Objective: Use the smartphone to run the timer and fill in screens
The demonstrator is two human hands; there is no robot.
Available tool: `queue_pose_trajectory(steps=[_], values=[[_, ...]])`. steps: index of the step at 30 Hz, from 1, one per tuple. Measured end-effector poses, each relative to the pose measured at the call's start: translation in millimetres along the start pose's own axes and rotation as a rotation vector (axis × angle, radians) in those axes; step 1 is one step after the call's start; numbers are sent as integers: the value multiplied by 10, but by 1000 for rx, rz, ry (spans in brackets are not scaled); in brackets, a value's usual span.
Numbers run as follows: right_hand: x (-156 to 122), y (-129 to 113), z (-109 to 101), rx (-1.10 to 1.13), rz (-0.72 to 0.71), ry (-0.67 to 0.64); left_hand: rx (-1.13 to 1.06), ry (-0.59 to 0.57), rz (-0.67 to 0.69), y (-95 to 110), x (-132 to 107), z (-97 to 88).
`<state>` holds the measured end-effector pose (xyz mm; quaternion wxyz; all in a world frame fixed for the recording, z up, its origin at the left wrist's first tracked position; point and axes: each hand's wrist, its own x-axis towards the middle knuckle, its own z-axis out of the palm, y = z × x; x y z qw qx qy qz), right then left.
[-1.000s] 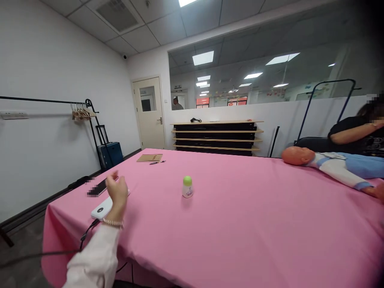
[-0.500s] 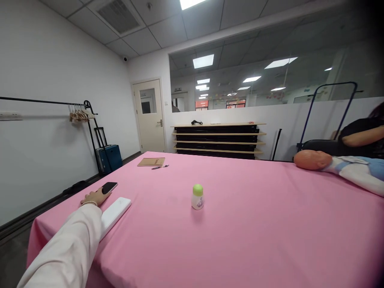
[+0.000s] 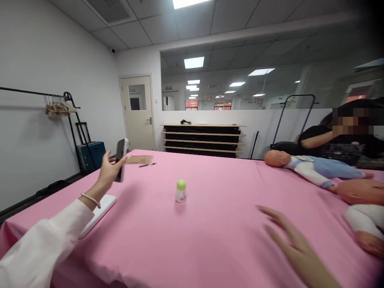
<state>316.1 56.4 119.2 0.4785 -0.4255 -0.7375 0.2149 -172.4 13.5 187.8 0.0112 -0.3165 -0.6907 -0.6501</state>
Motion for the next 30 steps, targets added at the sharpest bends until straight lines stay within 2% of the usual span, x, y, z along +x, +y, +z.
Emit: queue_pose_trajectory(steps=[2, 4, 6, 7, 9, 11, 13, 16, 18, 21, 24, 27, 30], values=[[47, -361, 373, 285, 108, -260, -227, -194, -9, 423, -581, 360], [116, -696, 787, 695, 187, -391, -355, -382, -66, 720, -1175, 689], [192, -887, 1104, 1024, 350, -423, -399, -509, -173, 851, -1671, 948], [225, -912, 1198, 1131, 372, -423, -414, -574, -232, 856, -1860, 1048], [271, -835, 1262, 1249, 423, -296, -455, -637, -284, 772, -2115, 1196], [298, -648, 1215, 1263, 540, -169, -557, -716, -291, 622, -2250, 1295], [320, -437, 1142, 1260, 641, -100, -637, -812, -252, 471, -2334, 1369], [354, -209, 1096, 1281, 664, -60, -716, -954, -207, 316, -2444, 1464], [369, -135, 1115, 1295, 661, -47, -733, -999, -186, 265, -2507, 1513], [368, -97, 1165, 1308, 658, -37, -673, -969, -102, 232, -2564, 1561], [342, -92, 1200, 1315, 653, -53, -579, -852, -39, 201, -2579, 1598], [304, -98, 1220, 1335, 663, -96, -530, -760, -71, 157, -2570, 1629], [269, -101, 1233, 1349, 651, -146, -517, -749, -101, 126, -2562, 1634]])
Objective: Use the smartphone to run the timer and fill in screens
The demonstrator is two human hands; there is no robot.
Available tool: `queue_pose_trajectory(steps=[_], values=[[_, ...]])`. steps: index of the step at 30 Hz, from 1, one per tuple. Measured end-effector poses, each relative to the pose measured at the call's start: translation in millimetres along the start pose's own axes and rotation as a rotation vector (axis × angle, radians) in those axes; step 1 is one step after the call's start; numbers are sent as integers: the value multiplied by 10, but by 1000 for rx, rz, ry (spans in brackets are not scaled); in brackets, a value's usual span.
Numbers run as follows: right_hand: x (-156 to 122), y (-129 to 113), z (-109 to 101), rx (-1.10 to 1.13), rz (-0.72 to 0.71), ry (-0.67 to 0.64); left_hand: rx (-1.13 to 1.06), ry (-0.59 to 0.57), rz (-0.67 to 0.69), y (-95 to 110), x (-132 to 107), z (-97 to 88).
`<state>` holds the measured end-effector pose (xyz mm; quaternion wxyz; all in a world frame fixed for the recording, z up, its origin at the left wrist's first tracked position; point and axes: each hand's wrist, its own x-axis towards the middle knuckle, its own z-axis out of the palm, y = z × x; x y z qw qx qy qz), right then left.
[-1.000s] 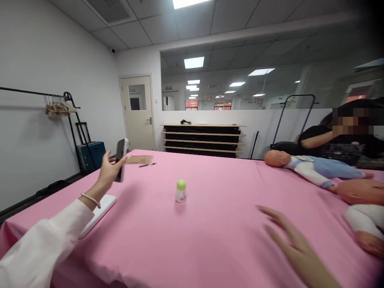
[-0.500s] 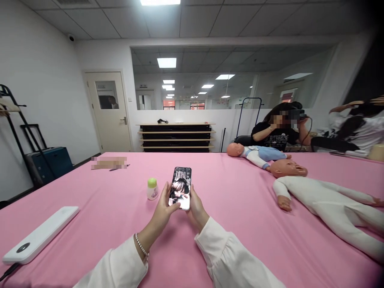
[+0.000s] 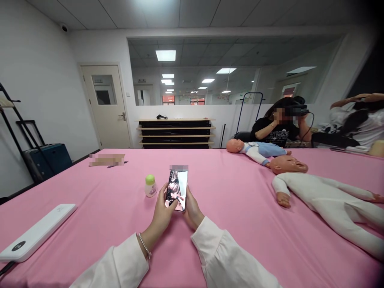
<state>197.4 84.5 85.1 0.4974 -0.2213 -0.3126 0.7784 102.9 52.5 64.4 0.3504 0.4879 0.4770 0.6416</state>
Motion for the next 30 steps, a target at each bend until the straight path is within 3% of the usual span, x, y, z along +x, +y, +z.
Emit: queue_pose_trajectory(steps=[7, 13, 21, 30], values=[[19, 13, -72, -20, 1, -91, -103, -54, -7, 11, -36, -19], [1, -21, -132, 20, 46, -30, -299, -156, -184, 27, -14, -132], [-40, -56, -111, 53, -6, -6, -207, -342, 9, 52, -94, -147], [-102, -35, -56, 67, 74, -63, -94, -171, -19, -39, -71, -105]])
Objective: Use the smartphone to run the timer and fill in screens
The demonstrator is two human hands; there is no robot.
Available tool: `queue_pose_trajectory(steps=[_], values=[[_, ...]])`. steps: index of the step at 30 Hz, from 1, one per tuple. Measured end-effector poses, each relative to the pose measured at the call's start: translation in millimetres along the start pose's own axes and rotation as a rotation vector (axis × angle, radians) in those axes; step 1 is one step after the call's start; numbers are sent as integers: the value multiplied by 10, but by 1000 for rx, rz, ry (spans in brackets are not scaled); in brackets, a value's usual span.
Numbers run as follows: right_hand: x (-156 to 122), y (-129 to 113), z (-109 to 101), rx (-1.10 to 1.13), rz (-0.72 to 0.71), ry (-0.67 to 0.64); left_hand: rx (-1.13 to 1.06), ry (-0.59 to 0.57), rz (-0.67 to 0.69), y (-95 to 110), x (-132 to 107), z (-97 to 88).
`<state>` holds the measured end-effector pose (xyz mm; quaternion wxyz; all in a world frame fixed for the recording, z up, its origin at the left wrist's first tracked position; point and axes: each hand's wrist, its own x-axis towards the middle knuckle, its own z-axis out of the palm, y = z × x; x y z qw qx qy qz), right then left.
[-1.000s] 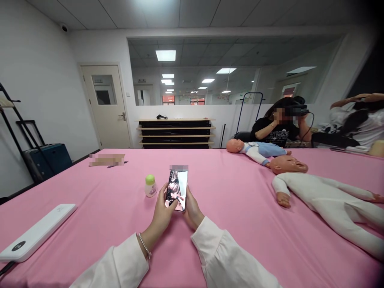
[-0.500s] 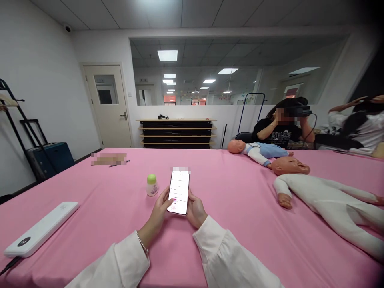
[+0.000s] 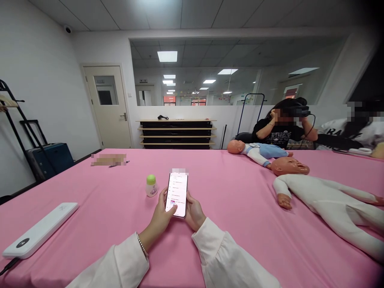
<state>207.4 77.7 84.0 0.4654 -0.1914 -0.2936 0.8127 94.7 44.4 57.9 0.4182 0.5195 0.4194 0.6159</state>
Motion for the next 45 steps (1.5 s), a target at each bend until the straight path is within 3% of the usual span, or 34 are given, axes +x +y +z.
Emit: queue_pose_trajectory(steps=[5, 11, 17, 22, 25, 45], values=[[8, -1, 7, -21, 8, -17, 31, 21, -31, 9, -14, 1], [19, -18, 16, -28, 6, -5, -102, -22, -99, 95, -25, -11], [35, 16, -21, -27, 28, -25, -121, 14, -130, 124, -10, -17], [17, 77, -5, -48, 31, -26, 10, 95, -61, -5, -5, 11], [6, 91, 15, -38, 26, -31, 89, 88, -18, -25, -27, 36], [25, 105, 3, 0, 29, -34, 140, 98, -30, 33, -30, 58]])
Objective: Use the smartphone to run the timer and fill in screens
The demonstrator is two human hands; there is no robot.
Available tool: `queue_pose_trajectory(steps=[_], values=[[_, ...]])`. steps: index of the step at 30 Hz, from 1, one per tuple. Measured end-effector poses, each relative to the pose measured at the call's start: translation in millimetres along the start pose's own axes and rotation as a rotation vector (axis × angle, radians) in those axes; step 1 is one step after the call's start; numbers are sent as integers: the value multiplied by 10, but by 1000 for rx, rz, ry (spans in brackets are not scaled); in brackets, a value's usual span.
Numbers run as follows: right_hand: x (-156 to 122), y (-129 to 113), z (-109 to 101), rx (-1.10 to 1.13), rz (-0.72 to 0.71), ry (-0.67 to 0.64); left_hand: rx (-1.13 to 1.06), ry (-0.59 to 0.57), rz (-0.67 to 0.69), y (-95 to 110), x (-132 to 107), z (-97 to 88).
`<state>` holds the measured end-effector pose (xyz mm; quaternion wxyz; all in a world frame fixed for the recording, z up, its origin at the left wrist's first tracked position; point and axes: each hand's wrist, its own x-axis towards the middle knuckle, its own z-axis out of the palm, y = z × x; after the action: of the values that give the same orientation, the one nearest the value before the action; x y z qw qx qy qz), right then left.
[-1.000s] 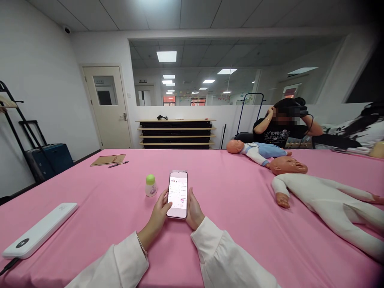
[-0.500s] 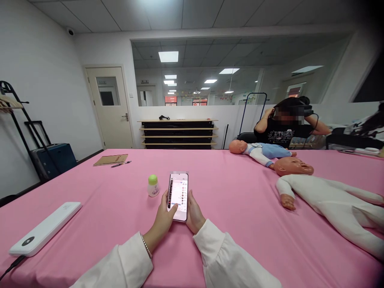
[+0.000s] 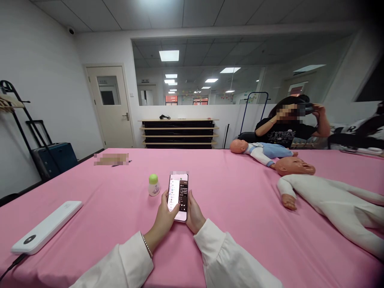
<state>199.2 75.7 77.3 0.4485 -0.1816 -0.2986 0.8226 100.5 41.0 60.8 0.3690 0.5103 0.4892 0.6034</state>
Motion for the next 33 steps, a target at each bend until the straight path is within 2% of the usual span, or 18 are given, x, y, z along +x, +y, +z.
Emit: queue_pose_trajectory(steps=[9, 15, 19, 26, 33], values=[[11, -2, -8, 10, 27, -4, 23, 11, 24, -76, 20, -15], [20, 20, -33, -6, 10, -9, 38, 3, 14, -32, 1, 6], [3, 29, -32, -43, -29, -5, -2, -46, 4, -27, -14, 4], [41, 23, -56, 6, 6, -75, -62, -62, -14, -54, -4, -24], [42, 37, -81, 2, 2, -33, -73, -48, -31, -58, 8, -25]])
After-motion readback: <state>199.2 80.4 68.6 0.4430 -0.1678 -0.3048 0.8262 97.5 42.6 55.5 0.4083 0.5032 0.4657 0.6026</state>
